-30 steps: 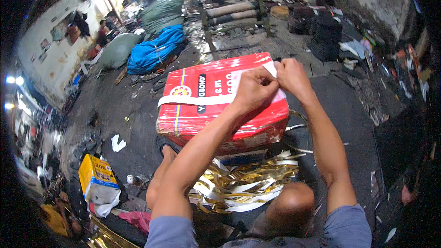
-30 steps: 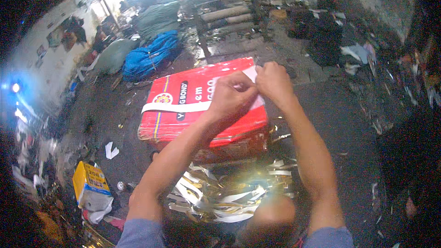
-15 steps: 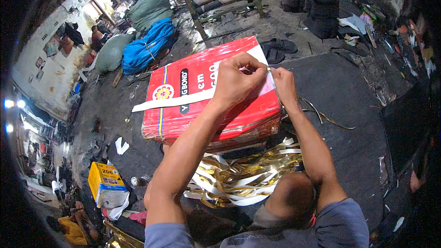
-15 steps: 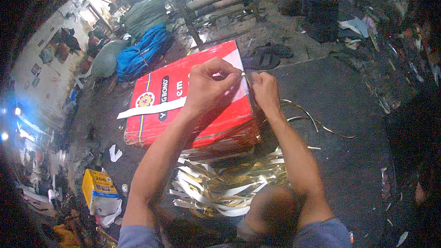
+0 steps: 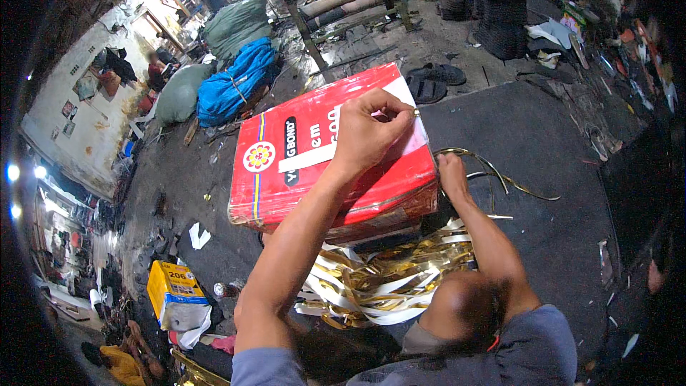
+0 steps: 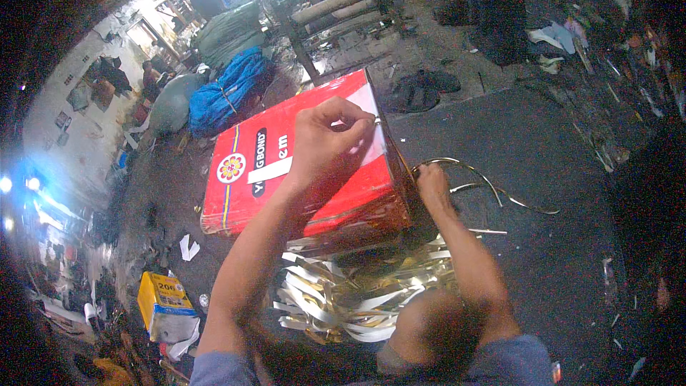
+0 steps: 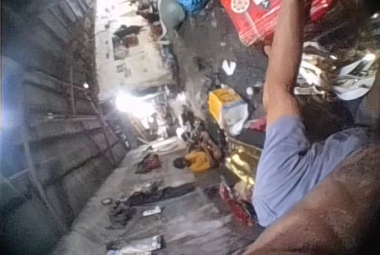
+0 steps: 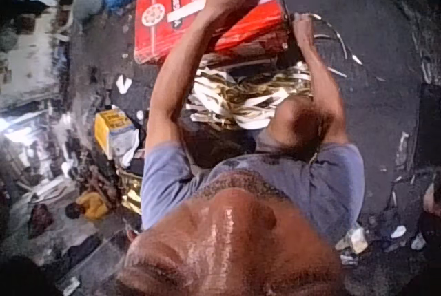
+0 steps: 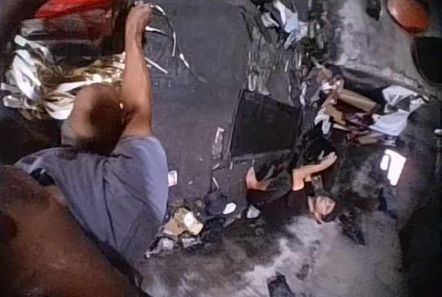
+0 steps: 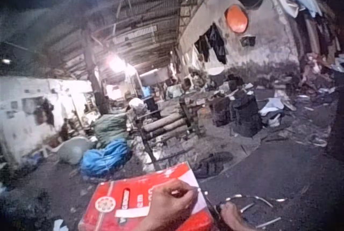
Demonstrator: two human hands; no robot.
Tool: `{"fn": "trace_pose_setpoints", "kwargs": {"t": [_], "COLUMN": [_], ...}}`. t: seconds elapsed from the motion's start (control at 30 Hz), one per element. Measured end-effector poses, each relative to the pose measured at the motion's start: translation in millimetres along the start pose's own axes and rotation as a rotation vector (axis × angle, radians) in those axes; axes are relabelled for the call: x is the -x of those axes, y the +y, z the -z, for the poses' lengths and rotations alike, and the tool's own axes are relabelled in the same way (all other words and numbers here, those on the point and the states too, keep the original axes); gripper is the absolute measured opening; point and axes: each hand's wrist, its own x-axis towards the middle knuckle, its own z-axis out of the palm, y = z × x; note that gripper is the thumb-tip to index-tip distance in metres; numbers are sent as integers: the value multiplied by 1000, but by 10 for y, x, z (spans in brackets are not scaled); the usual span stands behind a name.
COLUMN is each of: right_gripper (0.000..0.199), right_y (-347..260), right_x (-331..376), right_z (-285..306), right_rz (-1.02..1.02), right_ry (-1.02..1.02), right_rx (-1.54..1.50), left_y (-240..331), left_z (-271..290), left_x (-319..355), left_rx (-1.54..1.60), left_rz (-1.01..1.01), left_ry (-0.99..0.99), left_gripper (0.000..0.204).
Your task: The person sits on the floor and uses gold and white ribbons to decorate a red cardboard box. They wrap the ribbons around the box and secure them by hand.
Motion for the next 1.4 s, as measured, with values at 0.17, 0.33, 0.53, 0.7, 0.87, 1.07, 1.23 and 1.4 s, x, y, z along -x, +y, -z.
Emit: {"fn": "trace_pose_setpoints", "kwargs": {"t": [0.17,0.33,0.53,0.7,0.87,1.07,1.23,1.4], "right_gripper": [37,37,36,33,29,35,29,27], "right_y": [430,609,1196,699,1701,1657,1741,1755], "right_x": [15,103,61,491,195,293,300,255], "right_z": [-153,-328,-316,-440,-469,-522,-307,-62], "right_rz": [-141,-227,-134,-303,-285,-344,-290,-285], "right_ry": [-57,-94,-148,-225,-183,-153,-84,-119], "right_rx": [104,156,346,166,363,399,453,533], "left_y": [-38,-44,-47,-261,23,72,25,-88], "left_z": [-15,27,-99,227,-64,118,132,161], "left_x": [-23,24,-80,186,-68,37,11,-10], "left_rx": [37,21,5,2,-89,-246,-294,-294], "left_rz": [0,-24,-62,38,-147,-412,-541,-603], "left_ry": [-16,3,-4,57,-41,-78,-99,-95], "left_gripper": [7,7,5,4,3,13,14,14]}}
